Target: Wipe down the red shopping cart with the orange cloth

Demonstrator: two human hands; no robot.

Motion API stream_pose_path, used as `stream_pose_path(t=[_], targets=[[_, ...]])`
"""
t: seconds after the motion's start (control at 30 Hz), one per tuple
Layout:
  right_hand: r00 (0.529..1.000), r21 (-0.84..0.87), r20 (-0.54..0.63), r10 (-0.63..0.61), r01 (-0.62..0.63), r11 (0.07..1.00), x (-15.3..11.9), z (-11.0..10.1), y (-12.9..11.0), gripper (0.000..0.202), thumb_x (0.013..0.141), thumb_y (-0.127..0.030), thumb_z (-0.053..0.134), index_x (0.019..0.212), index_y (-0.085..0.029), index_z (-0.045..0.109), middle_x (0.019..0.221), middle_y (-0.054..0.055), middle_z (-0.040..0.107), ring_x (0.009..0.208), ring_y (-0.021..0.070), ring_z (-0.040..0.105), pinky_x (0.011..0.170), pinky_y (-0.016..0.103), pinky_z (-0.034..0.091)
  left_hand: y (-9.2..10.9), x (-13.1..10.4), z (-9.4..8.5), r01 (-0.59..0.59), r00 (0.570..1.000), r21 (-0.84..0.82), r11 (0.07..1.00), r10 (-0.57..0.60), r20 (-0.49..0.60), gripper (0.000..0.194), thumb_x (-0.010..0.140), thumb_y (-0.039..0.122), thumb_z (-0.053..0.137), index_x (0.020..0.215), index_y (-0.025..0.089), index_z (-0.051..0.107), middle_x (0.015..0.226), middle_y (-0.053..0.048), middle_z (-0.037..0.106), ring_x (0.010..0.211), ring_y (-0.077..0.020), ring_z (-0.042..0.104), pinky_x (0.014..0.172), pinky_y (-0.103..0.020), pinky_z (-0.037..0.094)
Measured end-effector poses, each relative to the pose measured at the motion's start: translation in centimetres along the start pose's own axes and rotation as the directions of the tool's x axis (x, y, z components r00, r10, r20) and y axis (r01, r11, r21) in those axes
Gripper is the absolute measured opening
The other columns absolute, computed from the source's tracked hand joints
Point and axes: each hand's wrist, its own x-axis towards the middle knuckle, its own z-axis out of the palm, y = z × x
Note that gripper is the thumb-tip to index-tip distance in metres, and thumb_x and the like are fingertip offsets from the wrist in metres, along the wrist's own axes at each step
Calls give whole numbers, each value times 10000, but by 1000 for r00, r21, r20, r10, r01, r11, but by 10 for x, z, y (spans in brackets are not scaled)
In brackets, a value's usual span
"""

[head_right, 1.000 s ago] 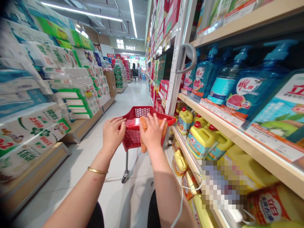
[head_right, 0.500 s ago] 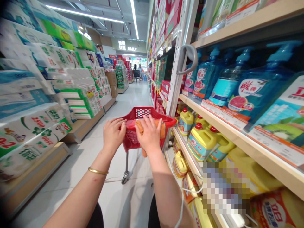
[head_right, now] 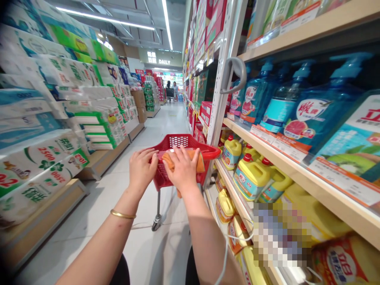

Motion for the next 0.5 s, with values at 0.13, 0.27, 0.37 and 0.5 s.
stream_pose_path(t=[0.13,0.27,0.37,0.5], targets=[[891,-31,-249,379,-399,916,-2,-9,53,422,1097,-467,446,1318,-251,733,1579,89,600,1553,335,437,1284,775,-19,0,-2,-3,-5,1000,-4,1000,5,17,360,1025,331,484,1148,249,812,1292,-74,785,1330,-310,621,1243,-561,328],[813,-36,-314,491,-527,849,-5,-11,66,450,1090,-461,431,1351,-237,722,1637,105,533,1612,393,317,1250,829,51,1,-3,-2,-6,1000,-3,1000,6,15,361,1028,327,482,1146,245,813,1287,-70,787,1338,-310,619,1244,-561,331],[951,-45,-162,263,-273,961,-4,-4,28,401,1090,-453,481,1373,-282,707,1621,68,558,1606,334,348,1295,762,15,-1,-2,0,-5,1000,9,1000,6,-10,364,1027,317,481,1169,232,805,1300,-73,782,1329,-311,620,1250,-573,321],[1000,-2,6,-8,8,1000,-1,0,-1,389,1075,-447,553,1415,-304,677,1597,49,587,1561,272,434,1341,661,-5,-3,-1,1,-9,1000,29,1000,9,-10,372,1033,316,469,1196,232,792,1337,-85,764,1346,-311,607,1265,-590,297]])
